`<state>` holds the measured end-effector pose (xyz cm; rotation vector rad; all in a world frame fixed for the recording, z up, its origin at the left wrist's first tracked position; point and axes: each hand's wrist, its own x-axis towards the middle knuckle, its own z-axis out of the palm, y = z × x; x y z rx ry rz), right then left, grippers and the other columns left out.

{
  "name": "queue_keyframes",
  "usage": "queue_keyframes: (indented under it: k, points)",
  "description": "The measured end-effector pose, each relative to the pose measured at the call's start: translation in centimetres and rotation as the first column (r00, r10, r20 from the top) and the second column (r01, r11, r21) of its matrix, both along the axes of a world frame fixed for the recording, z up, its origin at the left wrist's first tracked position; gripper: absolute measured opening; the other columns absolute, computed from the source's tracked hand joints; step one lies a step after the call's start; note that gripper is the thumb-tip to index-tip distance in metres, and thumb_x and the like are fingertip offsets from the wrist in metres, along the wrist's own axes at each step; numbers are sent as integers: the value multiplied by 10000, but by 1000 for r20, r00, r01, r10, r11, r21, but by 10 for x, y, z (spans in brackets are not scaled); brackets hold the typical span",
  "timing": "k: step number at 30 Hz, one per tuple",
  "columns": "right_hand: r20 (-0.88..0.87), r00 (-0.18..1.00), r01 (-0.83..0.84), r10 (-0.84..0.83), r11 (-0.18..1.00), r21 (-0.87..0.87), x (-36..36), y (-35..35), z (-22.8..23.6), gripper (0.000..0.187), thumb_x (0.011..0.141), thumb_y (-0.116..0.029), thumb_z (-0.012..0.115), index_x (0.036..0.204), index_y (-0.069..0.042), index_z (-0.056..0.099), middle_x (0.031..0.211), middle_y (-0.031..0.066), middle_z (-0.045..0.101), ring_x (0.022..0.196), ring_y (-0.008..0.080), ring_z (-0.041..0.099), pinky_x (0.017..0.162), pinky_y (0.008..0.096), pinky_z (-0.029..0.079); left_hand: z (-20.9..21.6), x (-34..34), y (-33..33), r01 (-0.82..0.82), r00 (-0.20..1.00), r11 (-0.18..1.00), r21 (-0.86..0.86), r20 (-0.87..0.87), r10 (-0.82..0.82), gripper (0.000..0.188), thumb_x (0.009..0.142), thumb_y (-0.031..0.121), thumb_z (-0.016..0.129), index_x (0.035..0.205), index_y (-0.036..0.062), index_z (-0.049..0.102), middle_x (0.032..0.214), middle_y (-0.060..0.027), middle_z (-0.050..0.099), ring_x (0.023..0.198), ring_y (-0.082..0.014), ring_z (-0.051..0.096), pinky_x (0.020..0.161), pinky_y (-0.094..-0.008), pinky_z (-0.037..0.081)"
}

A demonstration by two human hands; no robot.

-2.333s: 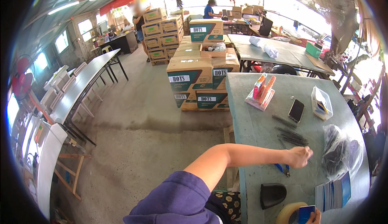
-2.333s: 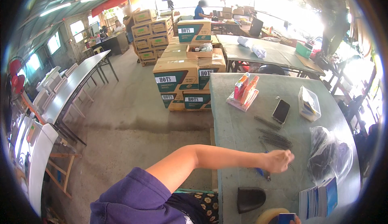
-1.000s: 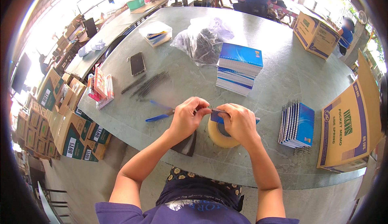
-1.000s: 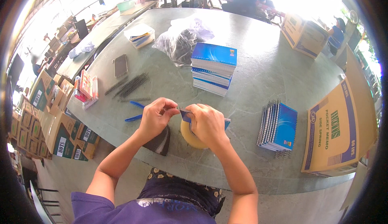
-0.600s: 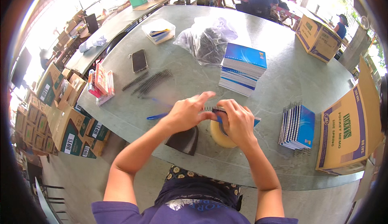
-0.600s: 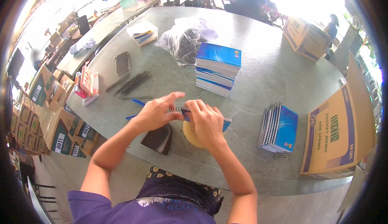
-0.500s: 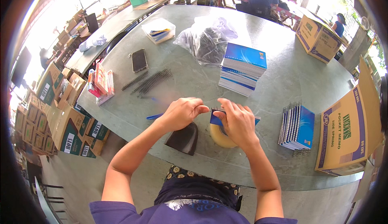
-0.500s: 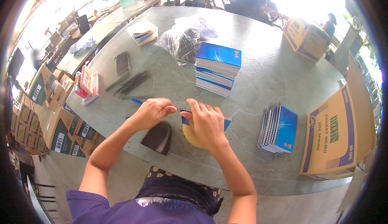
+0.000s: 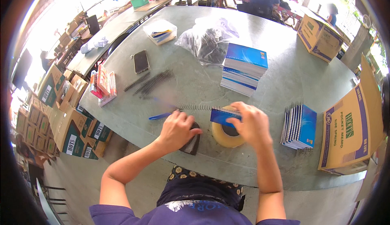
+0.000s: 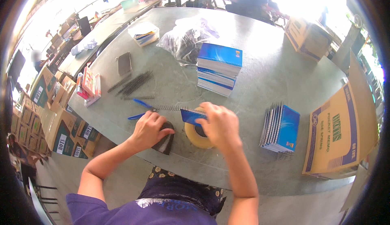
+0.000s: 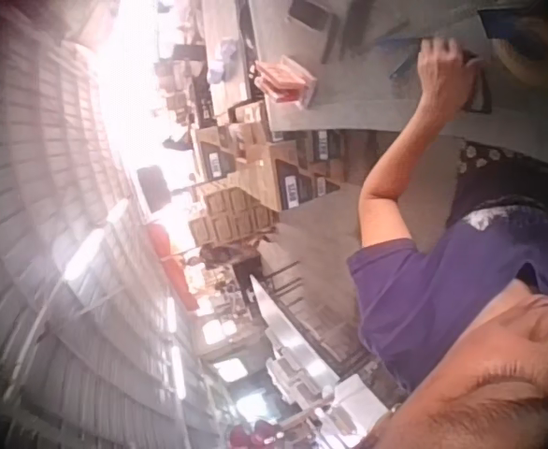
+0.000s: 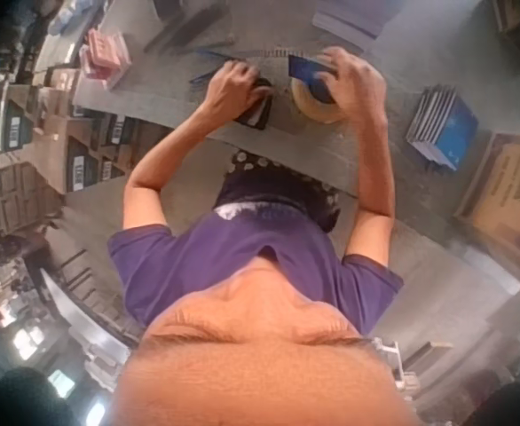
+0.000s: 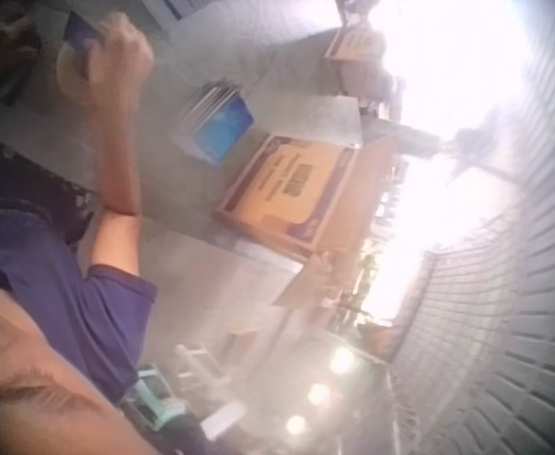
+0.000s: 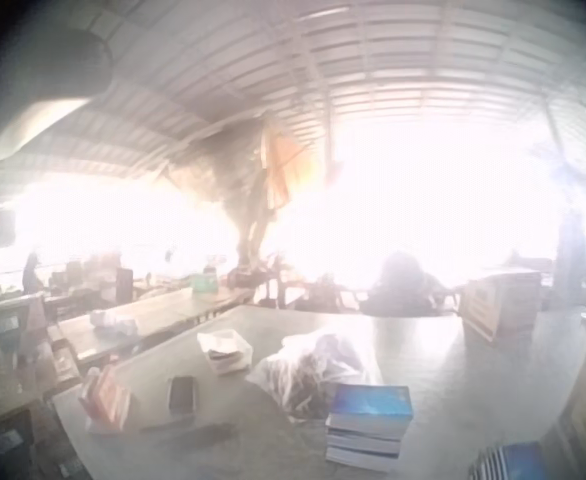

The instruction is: The person repeatedly wraps clear packing tape around the spiral-bound edges of small blue notebooks. They pull tape from a roll, press it onto the notebook spine, and place each finished unit into a growing stack on the table.

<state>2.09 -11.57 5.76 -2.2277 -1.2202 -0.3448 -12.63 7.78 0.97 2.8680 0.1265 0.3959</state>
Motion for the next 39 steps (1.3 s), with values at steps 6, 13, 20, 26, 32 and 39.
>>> queue_keyframes:
  k: [6,13,20,26,32,39]
  points:
    - [-727,652,92,214,930,356,31,-29,-34,172,721,-65,768,856,6,687,780,51,686,696,94,613,633,230,487,0,-18,-5,-7,986,878,-479,-150,-74,455,734,96,736,1163,143,594,953,-132,521,868,-314,532,789,-371,448]
    - [-743,559,201,368,810,551,17,-26,-57,236,740,-74,766,944,21,694,874,72,697,776,117,633,712,220,496,73,24,-18,98,855,990,-105,518,-30,353,681,12,731,1002,94,608,909,-105,543,825,-277,558,705,-343,478]
    - [-737,514,217,439,765,607,8,-24,-60,244,749,-103,768,956,8,701,864,60,694,775,106,620,721,219,492,77,40,-16,109,738,994,15,668,-92,314,682,-27,702,960,76,598,893,-107,552,771,-265,562,655,-347,484]
    - [-765,497,280,409,760,587,7,-27,-58,218,763,-87,750,961,-8,705,860,49,697,777,96,614,722,226,485,87,38,-17,140,769,980,-143,640,-17,266,711,-22,684,944,56,581,883,-102,551,819,-281,553,716,-364,469]
    - [-703,645,90,299,884,459,12,-29,-36,221,762,-89,735,965,-9,700,905,79,700,811,135,638,755,259,485,47,16,0,94,992,880,-465,118,-44,267,747,144,723,962,52,593,905,-106,585,773,-216,591,682,-331,474]
    - [50,999,-1,5,997,-79,-6,11,-8,176,839,-131,624,972,-17,629,871,113,661,866,280,625,779,402,468,7,2,63,181,938,941,-285,-237,-252,566,700,348,779,1148,64,584,1039,-157,591,1014,-283,570,890,-374,449]
